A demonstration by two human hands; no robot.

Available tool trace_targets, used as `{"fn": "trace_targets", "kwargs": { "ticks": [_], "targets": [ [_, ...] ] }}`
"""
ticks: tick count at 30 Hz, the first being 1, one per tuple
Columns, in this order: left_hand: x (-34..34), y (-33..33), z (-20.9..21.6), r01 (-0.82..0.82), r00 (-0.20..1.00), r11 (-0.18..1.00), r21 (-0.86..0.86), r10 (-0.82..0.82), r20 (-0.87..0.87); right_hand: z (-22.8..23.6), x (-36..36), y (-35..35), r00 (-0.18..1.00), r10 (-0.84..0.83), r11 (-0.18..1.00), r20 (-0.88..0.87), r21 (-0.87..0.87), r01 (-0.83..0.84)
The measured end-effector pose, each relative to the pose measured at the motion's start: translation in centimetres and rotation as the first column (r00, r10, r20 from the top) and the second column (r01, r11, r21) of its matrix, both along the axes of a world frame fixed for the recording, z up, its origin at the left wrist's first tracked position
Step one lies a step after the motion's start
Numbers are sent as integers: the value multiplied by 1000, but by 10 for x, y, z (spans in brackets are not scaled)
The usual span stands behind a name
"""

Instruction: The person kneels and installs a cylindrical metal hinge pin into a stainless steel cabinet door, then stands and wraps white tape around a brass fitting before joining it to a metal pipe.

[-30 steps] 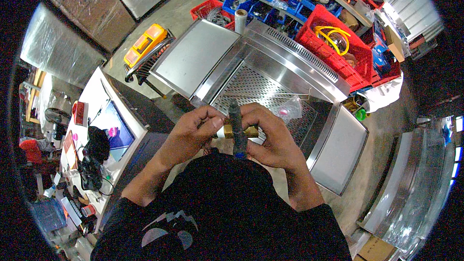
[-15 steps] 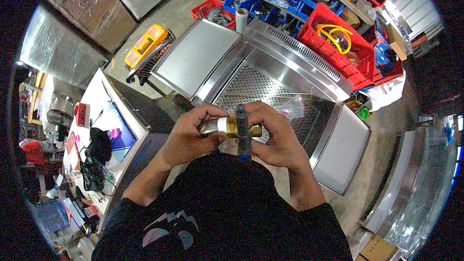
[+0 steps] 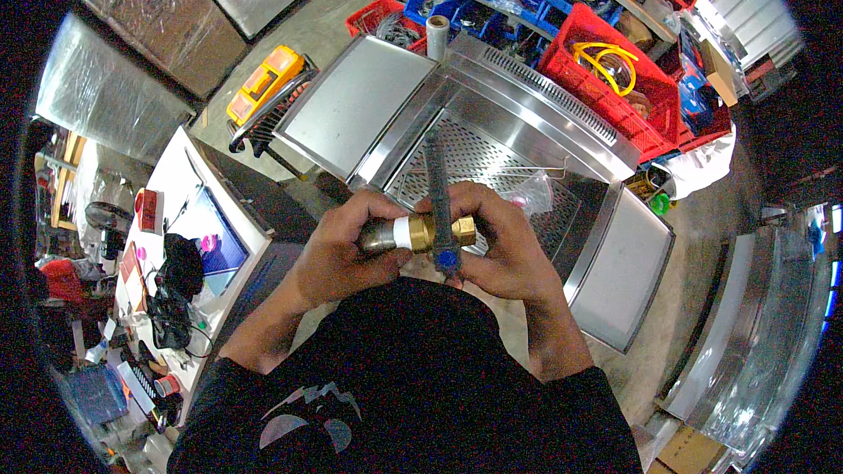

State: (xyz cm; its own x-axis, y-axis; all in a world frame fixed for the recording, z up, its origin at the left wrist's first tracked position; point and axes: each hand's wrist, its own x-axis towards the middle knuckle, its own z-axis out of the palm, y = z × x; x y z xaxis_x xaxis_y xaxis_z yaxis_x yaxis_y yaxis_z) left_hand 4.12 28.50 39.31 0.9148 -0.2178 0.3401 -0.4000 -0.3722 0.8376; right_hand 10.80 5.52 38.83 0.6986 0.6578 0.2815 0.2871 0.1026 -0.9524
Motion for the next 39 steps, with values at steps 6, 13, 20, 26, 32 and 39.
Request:
{"fn": "trace_targets", "kwargs": {
  "ticks": [6, 13, 20, 26, 32, 39],
  "targets": [
    [-6, 0, -6, -4, 997, 997, 71, -1, 79, 3, -8, 2, 976, -35, 999, -213, 10, 38],
    [-8, 4, -2, -12, 978, 953, 303, -51, 200, 2, -10, 4, 953, -48, 999, -300, -26, 43],
    [-7, 11, 3, -6, 952, 847, 532, -157, 262, 2, -14, 15, 932, -111, 994, -346, -58, 97],
    [0, 12, -3, 13, 937, 841, 541, -200, 288, 7, -18, 22, 873, -222, 958, -435, -264, 112],
    [5, 17, -3, 23, 998, 985, 171, -34, 61, 7, -17, 14, 995, -92, 981, -39, -175, 84],
    [6, 15, -7, 102, 992, 977, 190, -114, 53, 12, -4, 6, 972, -226, 903, 58, -363, 232]
  ]
}}
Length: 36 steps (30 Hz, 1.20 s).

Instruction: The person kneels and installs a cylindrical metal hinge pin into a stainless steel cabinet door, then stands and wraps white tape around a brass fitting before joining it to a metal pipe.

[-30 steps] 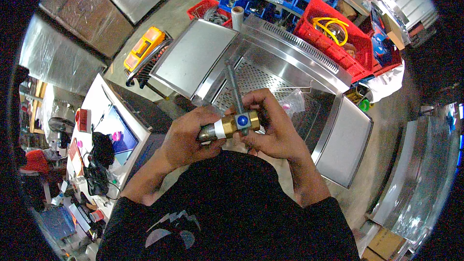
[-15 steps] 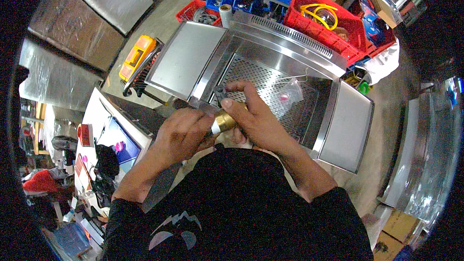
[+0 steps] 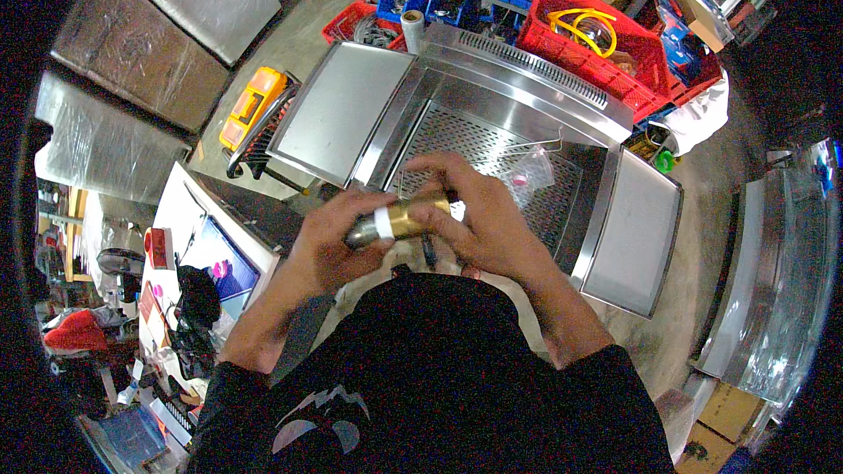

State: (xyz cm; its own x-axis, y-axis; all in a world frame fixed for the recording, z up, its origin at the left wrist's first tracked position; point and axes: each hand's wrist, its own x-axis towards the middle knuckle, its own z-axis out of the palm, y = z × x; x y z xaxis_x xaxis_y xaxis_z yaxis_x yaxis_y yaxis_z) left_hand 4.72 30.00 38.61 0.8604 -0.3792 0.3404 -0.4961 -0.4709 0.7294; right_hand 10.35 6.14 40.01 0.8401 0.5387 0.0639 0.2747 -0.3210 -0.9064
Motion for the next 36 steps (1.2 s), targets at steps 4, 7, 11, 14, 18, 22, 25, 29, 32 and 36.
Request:
{"fn": "trace_targets", "kwargs": {
  "ticks": [4, 7, 11, 14, 18, 22, 25, 29, 32, 36],
  "targets": [
    [-1, 0, -5, 25, 1000, 997, 74, -24, -6, -11, 7, 10, 999, 37, 997, -24, 75, -35],
    [1, 3, -6, -24, 998, 999, -44, 21, -63, -17, 10, 13, 976, 112, 977, 189, 161, -143],
    [1, 3, -2, -82, 992, 996, -37, 79, -94, -14, 6, 10, 990, 134, 981, 47, 134, -139],
    [-1, 3, 2, -49, 999, 990, 133, 47, 15, -13, 11, 11, 921, 143, 981, -363, 173, -84],
    [-1, 11, 2, 11, 1000, 949, 314, -14, 4, -21, 18, 18, 780, 185, 980, -598, 169, -104],
    [8, 16, -6, -128, 991, 991, 28, 129, -41, -25, 6, 10, 923, 165, 956, -348, 287, -62],
    [7, 25, -6, -303, 752, 907, -291, 40, -658, -22, 6, 8, 889, -47, 974, 455, 217, -60],
    [3, 30, -3, -259, 604, 876, -407, -182, -776, -6, 9, 4, 611, 185, 983, 769, -153, -104],
    [0, 28, -2, -211, 534, 858, -469, -301, -790, 0, 19, 8, 699, 311, 949, 644, -247, -195],
    [-1, 24, -2, -313, 538, 817, -485, -268, -799, -11, 27, 18, 809, 295, 956, 509, -165, -245]
  ]
}}
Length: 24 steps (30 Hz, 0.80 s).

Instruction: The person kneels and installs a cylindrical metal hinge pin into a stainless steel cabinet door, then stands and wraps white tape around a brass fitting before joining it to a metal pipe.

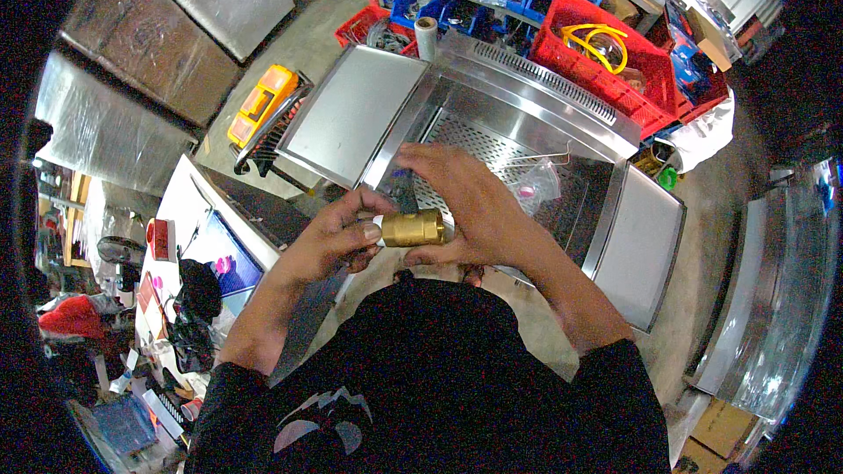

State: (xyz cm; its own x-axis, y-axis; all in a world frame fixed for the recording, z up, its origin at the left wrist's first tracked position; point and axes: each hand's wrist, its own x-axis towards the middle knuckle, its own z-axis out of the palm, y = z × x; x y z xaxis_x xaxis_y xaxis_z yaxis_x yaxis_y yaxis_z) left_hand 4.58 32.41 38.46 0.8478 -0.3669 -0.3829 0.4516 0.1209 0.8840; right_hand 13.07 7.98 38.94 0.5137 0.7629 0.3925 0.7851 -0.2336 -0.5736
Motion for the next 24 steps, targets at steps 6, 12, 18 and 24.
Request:
{"fn": "trace_targets", "kwargs": {
  "ticks": [6, 12, 18, 24],
  "targets": [
    [-7, -8, 1, -292, 894, 918, 270, 161, 419, -25, -28, 12, 588, -88, 977, -804, 45, 209],
    [-2, 9, 2, -407, 886, 856, 317, 286, 365, -8, -66, 12, 704, 151, 954, -694, 289, 80],
    [-4, 1, -3, -311, 782, 860, 404, -10, 623, 35, -24, 1, 996, 29, 1000, -87, 4, -29],
    [-22, -18, -16, -163, 793, 928, 335, -79, 605, 8, 28, 29, 923, 81, 877, -377, 467, 114]
  ]
}}
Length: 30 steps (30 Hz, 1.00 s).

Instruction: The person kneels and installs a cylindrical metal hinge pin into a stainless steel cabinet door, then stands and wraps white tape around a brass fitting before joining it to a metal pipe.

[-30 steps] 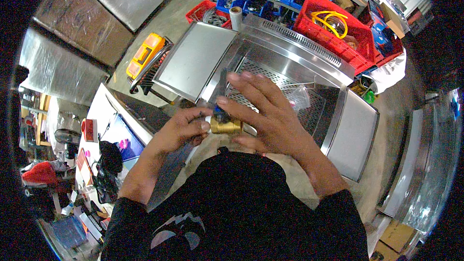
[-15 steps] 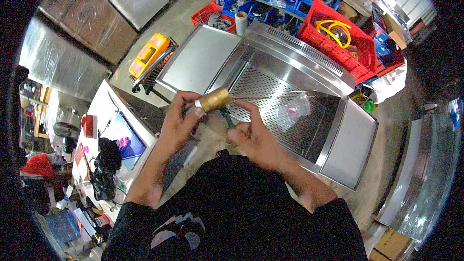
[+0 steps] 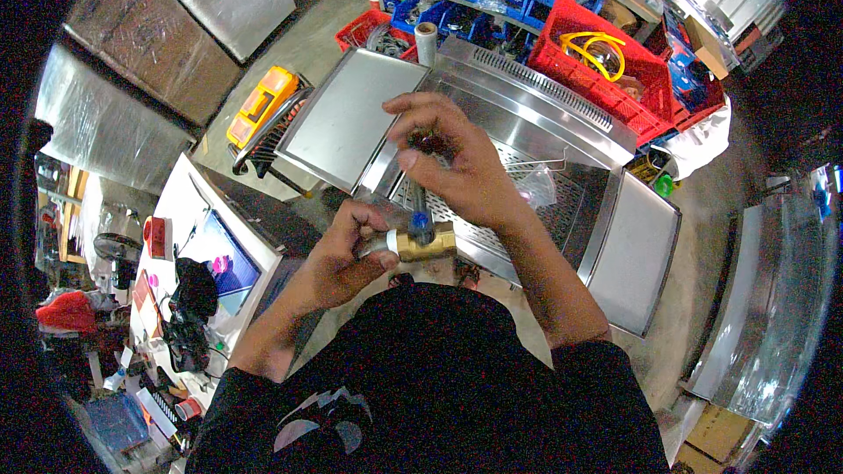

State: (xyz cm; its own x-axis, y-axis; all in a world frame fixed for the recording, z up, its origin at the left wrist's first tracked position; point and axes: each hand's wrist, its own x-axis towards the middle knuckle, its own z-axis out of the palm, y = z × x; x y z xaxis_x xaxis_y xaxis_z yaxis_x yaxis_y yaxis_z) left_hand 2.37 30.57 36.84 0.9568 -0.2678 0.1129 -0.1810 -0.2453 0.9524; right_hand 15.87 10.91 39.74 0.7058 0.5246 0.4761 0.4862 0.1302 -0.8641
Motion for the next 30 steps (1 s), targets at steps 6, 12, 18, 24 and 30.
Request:
{"fn": "trace_targets", "kwargs": {
  "ticks": [6, 12, 18, 24, 30],
  "targets": [
    [-1, 0, 10, -226, 965, 937, -268, 177, -192, -59, -28, 5, 852, -76, 995, -518, -92, 32],
    [12, 10, 23, -401, 915, 875, -270, 371, -159, -38, -94, -16, 997, -20, 988, -74, -155, 8],
    [13, 10, 13, -269, 958, 959, -84, 258, -123, 39, -67, -33, 820, 140, 840, 555, -505, 198],
    [2, -14, 8, 72, 988, 977, -199, -97, -117, 25, -9, 3, 997, 16, 993, -74, 122, -7],
    [0, -10, 24, -195, 939, 760, -620, -37, -342, -29, -29, 1, 916, -155, 988, -370, -54, 146]
  ]
}}
